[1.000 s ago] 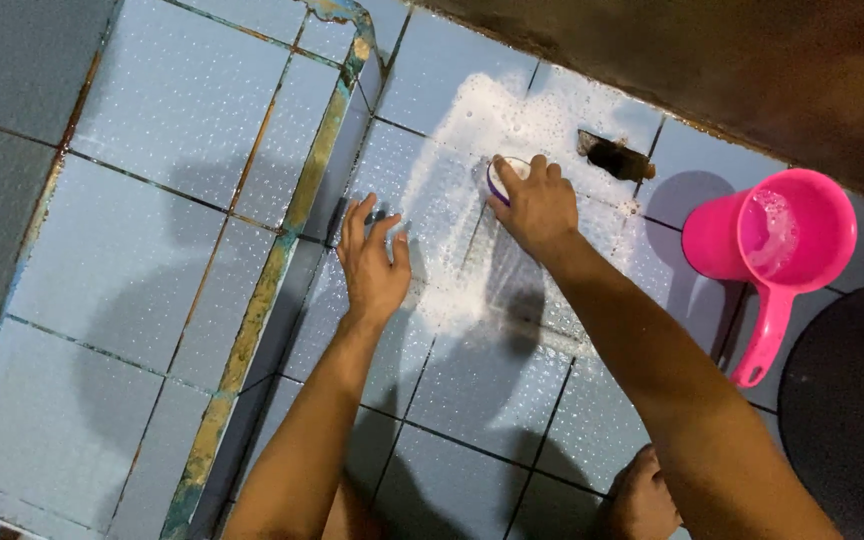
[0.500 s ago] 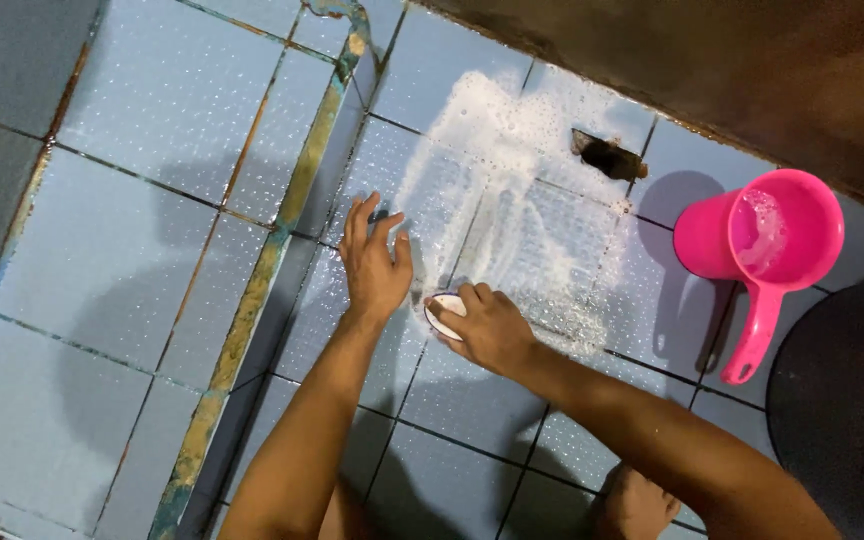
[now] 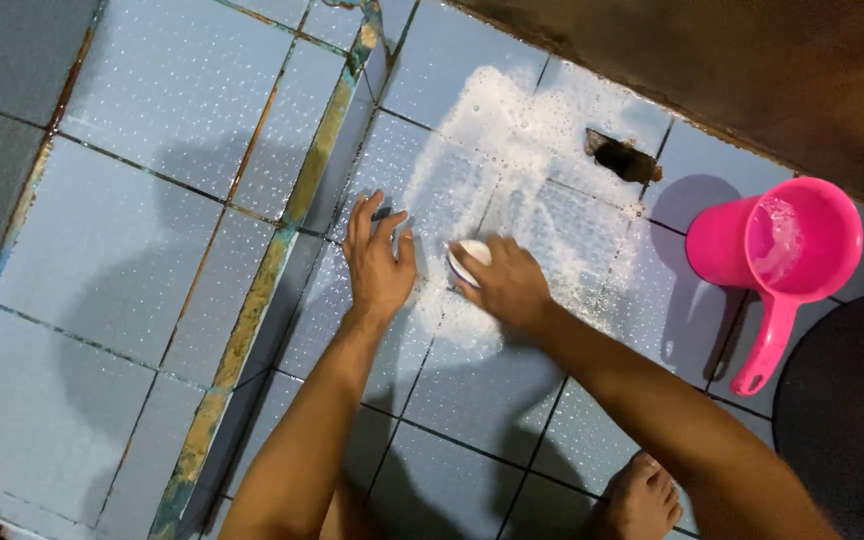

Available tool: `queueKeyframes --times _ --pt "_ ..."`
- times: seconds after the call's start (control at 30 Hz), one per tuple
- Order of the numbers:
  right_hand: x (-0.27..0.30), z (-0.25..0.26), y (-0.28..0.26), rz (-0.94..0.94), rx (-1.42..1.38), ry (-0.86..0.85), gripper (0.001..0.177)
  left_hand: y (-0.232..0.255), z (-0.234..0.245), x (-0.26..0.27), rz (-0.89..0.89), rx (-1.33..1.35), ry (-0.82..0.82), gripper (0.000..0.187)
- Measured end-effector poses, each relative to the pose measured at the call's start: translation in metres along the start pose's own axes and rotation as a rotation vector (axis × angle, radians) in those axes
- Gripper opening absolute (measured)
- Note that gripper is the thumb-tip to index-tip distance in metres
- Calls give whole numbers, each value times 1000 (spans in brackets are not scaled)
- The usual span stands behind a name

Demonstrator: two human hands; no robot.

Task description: The person pours soapy water from a pink scoop onto a tiled floor, then scrubs the area with a bar of soap, creating foam. The person continues scrubbing the same section of floor repeatedly.

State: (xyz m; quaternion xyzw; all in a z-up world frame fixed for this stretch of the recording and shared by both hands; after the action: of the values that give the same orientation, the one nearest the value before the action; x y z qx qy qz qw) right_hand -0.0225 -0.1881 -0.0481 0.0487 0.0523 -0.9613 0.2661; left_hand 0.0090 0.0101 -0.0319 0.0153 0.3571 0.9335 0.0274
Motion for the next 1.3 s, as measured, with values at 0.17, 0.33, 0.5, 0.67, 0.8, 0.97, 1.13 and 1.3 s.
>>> queueKeyframes --times 0.17,0.33,0.5,0.67,0.8,0.97,1.13,1.3 --pt "-59 -29 2 -55 10 29 51 -2 0 -2 2 -18 12 23" --pt "-22 4 19 -64 -83 -52 52 7 -12 -7 2 -15 32 21" --pt "64 44 53 -49 -45 -167 51 14 -25 -9 -56 19 28 20" --pt "70 11 55 18 16 -70 44 12 -27 -3 -61 28 38 20" --pt "5 -29 18 85 11 73 39 3 -12 -2 -22 35 38 19" --pt "-53 -35 -2 63 72 9 51 -12 0 -4 -14 -44 72 19" --pt "3 14 8 137 -7 44 36 -7 -3 -3 -27 -6 93 19" --pt "86 11 46 115 16 -8 40 -1 -14 -3 -44 34 47 21"
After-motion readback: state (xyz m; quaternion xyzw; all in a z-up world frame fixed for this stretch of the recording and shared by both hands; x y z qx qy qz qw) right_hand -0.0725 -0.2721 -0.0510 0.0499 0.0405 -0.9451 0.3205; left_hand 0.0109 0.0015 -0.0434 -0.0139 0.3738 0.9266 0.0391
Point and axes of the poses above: each hand's wrist, its own x-axis away from the middle knuckle, its own z-axis out of the back of the hand, y = z × x, the point moved 3 cm from there along -x, towards the middle knuckle, and after that the axes turned 8 degrees about -y, right-handed, at the moved point
